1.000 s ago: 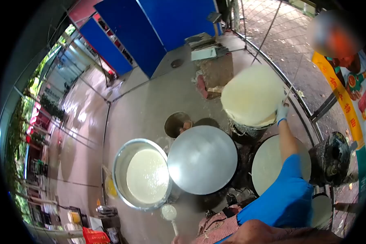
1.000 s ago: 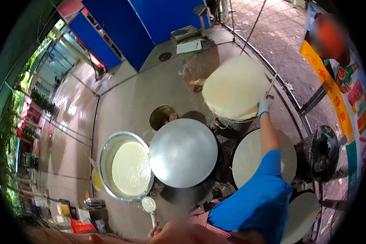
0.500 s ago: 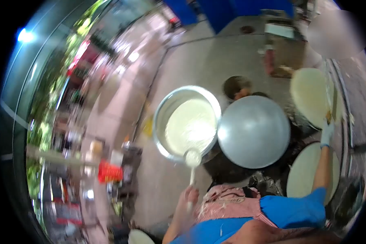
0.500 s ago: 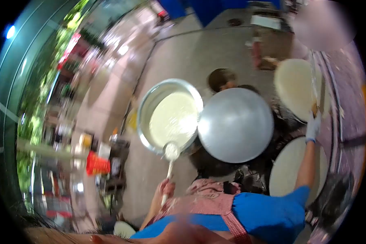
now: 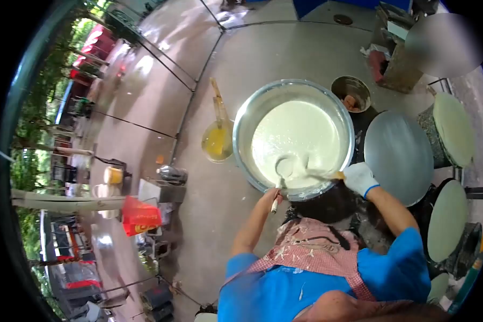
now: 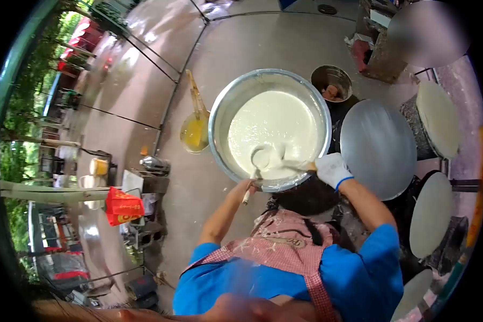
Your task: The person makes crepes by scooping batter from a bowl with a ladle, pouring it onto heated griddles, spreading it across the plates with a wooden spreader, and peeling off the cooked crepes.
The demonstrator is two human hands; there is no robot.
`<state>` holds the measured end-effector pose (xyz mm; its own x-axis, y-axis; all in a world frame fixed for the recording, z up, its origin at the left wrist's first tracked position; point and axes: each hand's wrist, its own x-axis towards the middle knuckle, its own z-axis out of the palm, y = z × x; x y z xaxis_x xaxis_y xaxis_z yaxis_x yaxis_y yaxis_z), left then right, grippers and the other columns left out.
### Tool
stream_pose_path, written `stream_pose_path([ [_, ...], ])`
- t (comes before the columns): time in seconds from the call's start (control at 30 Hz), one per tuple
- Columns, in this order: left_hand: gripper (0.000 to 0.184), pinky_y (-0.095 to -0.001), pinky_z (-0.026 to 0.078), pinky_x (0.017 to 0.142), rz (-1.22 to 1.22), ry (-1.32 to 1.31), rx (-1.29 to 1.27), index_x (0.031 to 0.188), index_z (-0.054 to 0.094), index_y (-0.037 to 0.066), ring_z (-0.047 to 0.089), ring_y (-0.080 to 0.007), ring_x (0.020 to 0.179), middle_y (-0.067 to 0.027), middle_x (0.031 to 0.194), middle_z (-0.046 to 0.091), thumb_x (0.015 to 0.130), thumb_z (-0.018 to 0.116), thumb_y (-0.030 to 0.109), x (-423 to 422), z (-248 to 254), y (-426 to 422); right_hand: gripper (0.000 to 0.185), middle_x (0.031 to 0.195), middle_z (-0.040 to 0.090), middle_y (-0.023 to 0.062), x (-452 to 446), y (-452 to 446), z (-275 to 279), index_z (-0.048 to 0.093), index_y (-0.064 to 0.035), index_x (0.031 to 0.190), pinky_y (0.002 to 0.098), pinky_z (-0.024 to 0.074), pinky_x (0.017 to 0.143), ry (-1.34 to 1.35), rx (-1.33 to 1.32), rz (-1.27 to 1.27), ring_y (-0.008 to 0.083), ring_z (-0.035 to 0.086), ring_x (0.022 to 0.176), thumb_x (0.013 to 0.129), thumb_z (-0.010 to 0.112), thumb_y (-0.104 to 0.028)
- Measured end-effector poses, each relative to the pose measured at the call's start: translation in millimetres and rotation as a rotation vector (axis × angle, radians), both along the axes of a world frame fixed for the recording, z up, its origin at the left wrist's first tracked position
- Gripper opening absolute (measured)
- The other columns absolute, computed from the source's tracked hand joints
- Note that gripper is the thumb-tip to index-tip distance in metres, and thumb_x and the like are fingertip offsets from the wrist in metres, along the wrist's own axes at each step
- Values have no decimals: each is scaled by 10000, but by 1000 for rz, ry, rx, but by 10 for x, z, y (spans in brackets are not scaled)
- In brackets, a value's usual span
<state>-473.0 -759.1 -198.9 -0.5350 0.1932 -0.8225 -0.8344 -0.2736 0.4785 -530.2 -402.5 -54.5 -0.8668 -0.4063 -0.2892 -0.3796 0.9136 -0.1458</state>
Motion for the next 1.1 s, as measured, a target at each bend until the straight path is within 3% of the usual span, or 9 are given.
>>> stream_pose_path([
  [0.1,198,-280,296,309,-222,23,-184,806,473,25,370,-130,344,-31,493,405,901,484,198,-94,-274,-188,248,714,642,162,42,-196,465,670,-80,743,450,502,627,-154,-116,-247,336,640,683,732,592,-315],
  [0.17,192,-297,297,307,-276,73,-203,798,481,23,371,-140,333,-32,478,405,897,477,188,-175,-302,-172,389,727,644,177,389,-145,-98,664,-57,744,434,510,654,-167,-5,-313,348,640,704,722,637,-444],
  [0.33,352,-235,267,278,343,-767,730,627,350,131,348,-59,327,21,462,362,925,487,261,-350,331,-214,431,790,647,203,1380,-611,-33,658,-78,853,464,487,716,-260,-137,-591,372,631,772,771,602,-497],
  [0.47,284,-184,234,262,146,-362,529,716,412,104,320,-41,368,44,507,340,947,499,244,-465,2110,-356,420,754,639,191,1581,-750,446,649,-93,872,475,479,657,26,-293,-644,368,628,728,775,603,-499],
  [0.63,131,-155,173,288,47,207,278,1022,412,235,251,-29,441,38,628,306,937,511,226,-400,3928,-384,264,727,625,173,957,-557,983,650,-51,926,415,478,564,695,-590,-405,332,612,643,746,711,-234],
  [0.83,524,-187,206,324,-291,917,-54,1389,270,275,257,-35,394,53,580,288,931,523,267,-496,5165,-687,313,831,666,178,445,-457,2047,660,3,971,367,513,652,1074,-805,-425,303,650,719,736,734,-190],
  [0.93,541,-189,220,322,-209,1040,-132,1384,228,285,291,-37,399,60,580,314,934,527,246,-712,4991,-763,343,806,673,128,246,-492,1666,629,40,1071,323,521,662,782,-1347,-397,155,633,712,787,692,-141],
  [1.03,262,-190,254,350,-336,876,-318,1091,373,211,327,-55,443,53,632,363,906,557,241,-945,3977,-810,318,663,614,37,340,-672,774,678,-22,984,289,447,542,253,-1363,-596,107,532,588,776,703,-261],
  [1.1,191,-217,216,320,-269,338,205,836,390,148,261,-72,396,38,549,329,918,530,250,-968,3271,-794,348,627,624,93,684,-738,216,693,-10,864,346,455,570,79,-1157,-796,179,571,570,756,707,-341],
])
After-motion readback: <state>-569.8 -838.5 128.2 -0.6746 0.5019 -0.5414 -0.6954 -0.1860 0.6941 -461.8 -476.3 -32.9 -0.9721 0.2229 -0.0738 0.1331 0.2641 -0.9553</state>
